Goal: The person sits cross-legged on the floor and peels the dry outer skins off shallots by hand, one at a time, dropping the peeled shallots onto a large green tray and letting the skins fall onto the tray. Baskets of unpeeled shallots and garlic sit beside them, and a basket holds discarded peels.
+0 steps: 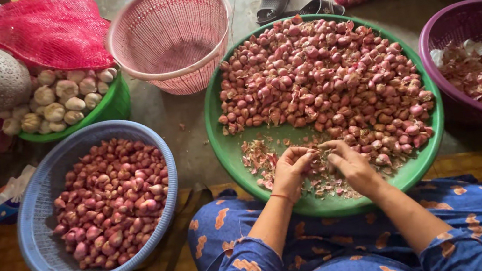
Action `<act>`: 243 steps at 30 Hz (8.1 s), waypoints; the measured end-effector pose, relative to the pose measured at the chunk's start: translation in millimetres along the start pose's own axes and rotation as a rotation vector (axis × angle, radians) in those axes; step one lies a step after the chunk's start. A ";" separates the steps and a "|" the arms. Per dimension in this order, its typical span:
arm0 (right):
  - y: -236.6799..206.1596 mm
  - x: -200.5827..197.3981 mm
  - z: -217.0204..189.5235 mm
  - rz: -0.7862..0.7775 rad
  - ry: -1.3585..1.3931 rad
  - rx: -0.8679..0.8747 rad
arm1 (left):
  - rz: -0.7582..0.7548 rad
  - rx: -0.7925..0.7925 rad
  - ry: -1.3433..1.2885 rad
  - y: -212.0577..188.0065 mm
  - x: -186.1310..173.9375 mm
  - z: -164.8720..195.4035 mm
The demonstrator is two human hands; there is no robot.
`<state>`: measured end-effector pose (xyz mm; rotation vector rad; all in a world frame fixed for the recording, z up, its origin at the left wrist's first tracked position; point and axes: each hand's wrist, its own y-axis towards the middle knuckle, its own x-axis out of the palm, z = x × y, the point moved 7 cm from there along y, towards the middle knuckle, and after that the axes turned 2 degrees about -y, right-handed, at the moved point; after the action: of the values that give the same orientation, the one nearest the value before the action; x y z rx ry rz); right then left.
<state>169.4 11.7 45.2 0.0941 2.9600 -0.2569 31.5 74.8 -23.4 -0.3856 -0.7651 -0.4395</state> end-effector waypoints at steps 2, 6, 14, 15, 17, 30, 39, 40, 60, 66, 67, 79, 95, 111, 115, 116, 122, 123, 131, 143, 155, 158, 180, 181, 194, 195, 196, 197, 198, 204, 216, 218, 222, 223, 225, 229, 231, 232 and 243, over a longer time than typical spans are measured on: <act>1.8 7.3 0.2 -0.026 -0.006 -0.040 | 0.007 -0.009 -0.011 0.0 -0.6 -1.7; 2.3 8.3 0.6 -0.010 -0.061 -0.065 | -0.024 0.008 0.041 -1.2 0.8 -1.2; 2.5 12.5 -3.3 -0.048 0.087 -0.053 | -0.085 0.047 0.216 -6.2 6.9 1.9; 2.9 11.0 -2.0 -0.039 0.074 -0.023 | -0.091 0.050 0.225 -6.3 7.4 1.9; 3.6 8.6 -0.8 -0.022 0.046 0.034 | -0.103 0.059 0.242 -6.0 8.8 2.1; 13.1 -18.3 15.7 0.124 0.025 0.231 | -0.145 -0.067 -0.037 -12.8 22.2 6.8; 6.0 -5.2 1.0 0.038 -0.107 0.006 | -0.023 0.019 0.073 2.0 12.7 -2.2; 8.1 -4.5 1.2 0.027 -0.046 0.016 | 0.025 0.060 0.128 1.9 6.6 7.0; -0.9 -101.2 -5.6 0.455 -0.352 -0.012 | -0.421 0.754 1.767 -25.4 98.4 -0.7; -0.7 -85.6 -24.4 0.448 -0.876 -0.271 | -0.208 0.605 1.888 -16.4 34.6 22.1; 3.0 -68.3 -26.2 0.402 -1.000 -0.336 | -0.100 0.677 1.959 -19.2 31.1 34.7; 36.1 -25.9 -33.5 0.245 -1.300 -0.182 | 0.097 0.449 1.317 3.8 34.3 33.2; 51.0 -5.7 -34.6 0.165 -1.343 -0.094 | 0.120 0.318 0.979 13.5 21.0 22.8; 25.4 -10.9 -44.6 0.098 -0.344 -0.168 | -0.024 -0.019 0.104 12.9 6.9 5.5; 23.1 -9.5 -29.3 0.050 -0.115 -0.050 | -0.043 0.032 0.087 3.9 8.9 8.8; 22.8 -8.6 -27.7 0.041 -0.088 -0.057 | -0.035 0.057 0.130 2.4 9.1 11.6; 10.6 -2.7 -25.5 -0.088 -0.201 -0.091 | 0.031 0.104 0.208 2.1 4.4 13.9; 6.5 -3.7 -27.2 -0.071 -0.306 -0.100 | 0.036 0.107 0.221 2.9 3.1 12.6; -6.0 2.8 -54.0 0.070 -0.786 -0.164 | 0.049 0.223 0.425 1.3 3.7 15.8; 6.5 -4.5 -11.7 0.104 -0.704 -0.116 | 0.022 0.266 0.575 -13.4 24.7 20.7; -9.9 5.1 -17.2 0.068 -0.362 0.157 | -0.012 0.142 0.138 -0.5 1.8 10.0; -6.0 4.6 -8.4 0.091 -0.291 0.172 | -0.032 0.126 0.088 -1.2 3.3 9.3; 0.6 3.3 -14.8 -0.062 -0.144 -0.023 | -0.005 0.112 0.166 -3.4 6.3 13.7; -0.2 2.8 -16.0 -0.054 -0.172 -0.045 | -0.002 0.118 0.191 -3.4 5.9 13.7; 7.0 -1.3 -1.1 -0.038 0.032 0.010 | -0.040 0.097 0.155 -3.0 8.1 12.6; 5.6 -1.1 -2.0 -0.041 0.070 0.026 | -0.034 0.085 0.131 -2.9 8.0 11.8; 3.5 -1.4 -3.2 -0.043 0.108 0.041 | -0.029 0.073 0.107 -2.6 7.6 11.1; 1.8 -0.9 -4.0 -0.045 0.147 0.056 | -0.021 0.064 0.093 -2.3 7.1 10.5; 0.7 0.8 -5.6 -0.059 0.142 0.051 | -0.012 0.055 0.078 -1.5 6.6 9.7; 2.0 5.2 -8.1 -0.069 0.166 -0.027 | -0.069 -0.025 -0.039 -1.6 8.4 4.0; 0.1 3.2 -4.1 -0.059 0.123 0.005 | -0.132 -0.060 -0.123 -4.5 15.5 5.9; 3.4 -1.9 -9.5 -0.023 0.094 -0.055 | -0.134 -0.070 -0.112 -5.4 16.6 7.0; 5.2 -41.7 -9.8 0.087 0.002 0.134 | -0.050 -0.163 -0.198 -3.1 11.2 4.5; 4.2 -54.8 -17.0 0.135 -0.032 0.091 | -0.023 -0.192 -0.235 -2.7 8.8 2.5; -1.1 -74.7 -28.5 0.233 -0.363 0.031 | -0.022 -0.203 -0.281 -1.1 7.3 -1.0; -8.7 -76.7 -26.8 0.193 -1.154 0.048 | -0.011 -0.205 -0.133 3.2 -0.3 -10.2; -12.0 -64.9 -16.2 0.120 -1.271 0.043 | -0.026 -0.199 -0.085 5.5 -1.2 -13.6; -15.8 -58.2 -12.6 0.117 -1.289 0.013 | -0.033 -0.198 -0.059 5.6 -0.7 -14.7; -7.7 -25.7 -23.9 0.057 -0.466 -0.128 | -0.187 -0.057 0.336 -1.9 23.5 -11.4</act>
<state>190.2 7.1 74.1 0.0874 2.4980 -0.0669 52.1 62.2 -13.4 -0.2839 -0.4630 -0.6838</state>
